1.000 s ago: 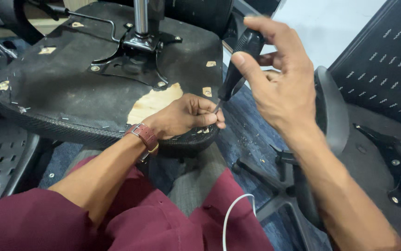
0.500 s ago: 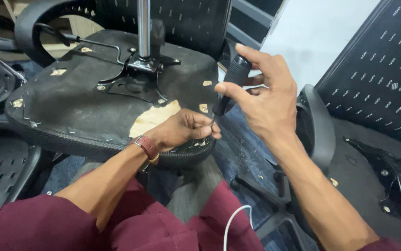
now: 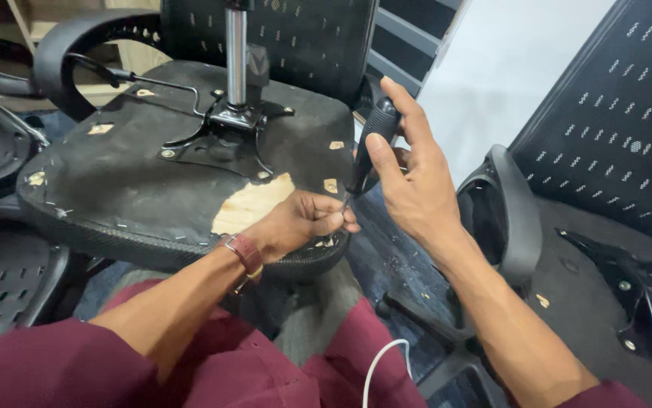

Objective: The person uses a screwdriver to remove screws from the underside of an office chair seat. The chair is upside down, and the person works methodically to loosen and remove fasteners from the seat base.

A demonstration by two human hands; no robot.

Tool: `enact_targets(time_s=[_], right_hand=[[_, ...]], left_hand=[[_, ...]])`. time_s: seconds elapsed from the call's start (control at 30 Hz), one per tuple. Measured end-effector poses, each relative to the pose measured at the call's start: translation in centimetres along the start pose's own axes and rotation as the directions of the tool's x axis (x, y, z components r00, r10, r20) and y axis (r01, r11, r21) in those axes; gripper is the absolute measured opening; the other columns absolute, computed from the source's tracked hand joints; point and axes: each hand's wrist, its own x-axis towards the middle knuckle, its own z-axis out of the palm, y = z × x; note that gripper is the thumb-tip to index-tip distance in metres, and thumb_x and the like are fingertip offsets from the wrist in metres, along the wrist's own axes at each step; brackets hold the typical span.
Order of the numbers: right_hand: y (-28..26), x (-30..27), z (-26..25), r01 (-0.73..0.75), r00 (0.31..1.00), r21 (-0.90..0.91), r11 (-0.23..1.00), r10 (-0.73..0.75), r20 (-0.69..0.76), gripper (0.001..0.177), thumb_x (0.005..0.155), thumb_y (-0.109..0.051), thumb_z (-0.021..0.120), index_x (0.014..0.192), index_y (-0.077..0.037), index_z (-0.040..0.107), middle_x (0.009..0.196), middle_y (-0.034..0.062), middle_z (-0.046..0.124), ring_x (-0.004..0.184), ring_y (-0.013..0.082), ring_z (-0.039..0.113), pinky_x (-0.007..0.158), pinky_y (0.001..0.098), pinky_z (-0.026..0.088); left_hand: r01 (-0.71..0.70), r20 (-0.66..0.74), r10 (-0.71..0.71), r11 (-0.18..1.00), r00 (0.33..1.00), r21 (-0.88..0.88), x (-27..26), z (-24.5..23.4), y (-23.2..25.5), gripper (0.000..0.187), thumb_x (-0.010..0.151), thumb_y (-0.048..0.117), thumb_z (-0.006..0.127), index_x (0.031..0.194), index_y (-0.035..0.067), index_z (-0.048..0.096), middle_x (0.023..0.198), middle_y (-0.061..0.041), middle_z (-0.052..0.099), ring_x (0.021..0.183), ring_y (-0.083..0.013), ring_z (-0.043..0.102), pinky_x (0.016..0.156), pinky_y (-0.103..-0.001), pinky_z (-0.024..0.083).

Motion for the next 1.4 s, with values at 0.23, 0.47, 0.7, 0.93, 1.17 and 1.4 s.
enact_targets(time_s=[0.23, 0.47, 0.7, 0.93, 1.17, 1.4], right_hand=[[0.1, 0.3, -0.2, -0.104, 0.995, 0.013, 0.994, 0.104, 0.002, 0.056, 0.108, -0.015, 0.06, 0.159, -0.016, 0.04, 0.113, 0.0044, 0.062, 0.088, 0.0082, 0.062, 0.075, 0.0244, 0.055], [-0.3, 0.8, -0.4, -0.17, 0.985, 0.045, 0.984, 0.168, 0.044, 0.052, 0.106, -0.016, 0.059, 0.154, -0.015, 0.042, 0.114, 0.0046, 0.064, 0.09, 0.0081, 0.066, 0.074, 0.0253, 0.058], [0.1, 0.7, -0.2, -0.099, 0.993, 0.058, 0.993, 0.096, 0.062, 0.048, 0.11, -0.014, 0.057, 0.156, -0.014, 0.042, 0.116, 0.0071, 0.064, 0.101, 0.0087, 0.063, 0.087, 0.0257, 0.056], [1.7, -0.4, 0.2, -0.129, 0.991, 0.218, 0.967, 0.117, 0.065, 0.048, 0.118, -0.025, 0.041, 0.16, -0.024, 0.018, 0.123, 0.0074, 0.056, 0.108, 0.0138, 0.069, 0.091, 0.0304, 0.057], [3.0, -0.8, 1.7, -0.108, 0.994, 0.329, 0.938, 0.102, 0.036, 0.046, 0.119, -0.023, 0.037, 0.156, -0.028, 0.011, 0.11, 0.0081, 0.051, 0.088, 0.0114, 0.057, 0.086, 0.031, 0.06], [2.9, -0.3, 2.4, -0.12, 0.993, 0.259, 0.958, 0.118, 0.024, 0.045, 0.118, -0.024, 0.037, 0.155, -0.027, 0.012, 0.104, 0.0071, 0.053, 0.083, 0.0101, 0.055, 0.081, 0.0294, 0.059]], left_hand=[[0.047, -0.043, -0.046, 0.998, 0.998, 0.037, -0.2, 0.5, 0.3, 0.018, 0.101, 0.012, 0.063, 0.108, 0.0, 0.075, 0.105, -0.009, 0.079, 0.096, -0.0116, 0.071, 0.09, -0.028, 0.055], [0.089, -0.069, -0.086, 0.995, 0.994, 0.041, -0.3, 0.5, 0.0, 0.02, 0.1, 0.013, 0.063, 0.111, 0.001, 0.074, 0.106, -0.01, 0.079, 0.096, -0.0099, 0.071, 0.09, -0.026, 0.055], [0.129, -0.082, -0.132, 0.991, 0.988, -0.035, -0.5, 0.7, -0.1, 0.021, 0.101, 0.013, 0.063, 0.113, 0.0, 0.075, 0.108, -0.01, 0.079, 0.09, -0.0107, 0.066, 0.084, -0.028, 0.053], [0.019, -0.008, -0.018, 0.997, 1.0, 0.069, 0.0, 0.2, 0.6, 0.019, 0.101, 0.012, 0.063, 0.111, 0.0, 0.073, 0.106, -0.008, 0.077, 0.101, -0.0103, 0.072, 0.093, -0.025, 0.055], [0.058, 0.013, -0.058, 0.998, 0.998, 0.005, -0.4, 0.3, 0.4, 0.017, 0.103, 0.01, 0.059, 0.109, -0.001, 0.07, 0.107, -0.009, 0.077, 0.097, -0.0104, 0.07, 0.088, -0.023, 0.055], [0.079, -0.011, -0.079, 0.996, 0.997, -0.029, -1.0, 0.9, 0.6, 0.018, 0.103, 0.01, 0.058, 0.109, -0.002, 0.07, 0.105, -0.01, 0.076, 0.099, -0.0118, 0.072, 0.09, -0.025, 0.056]])
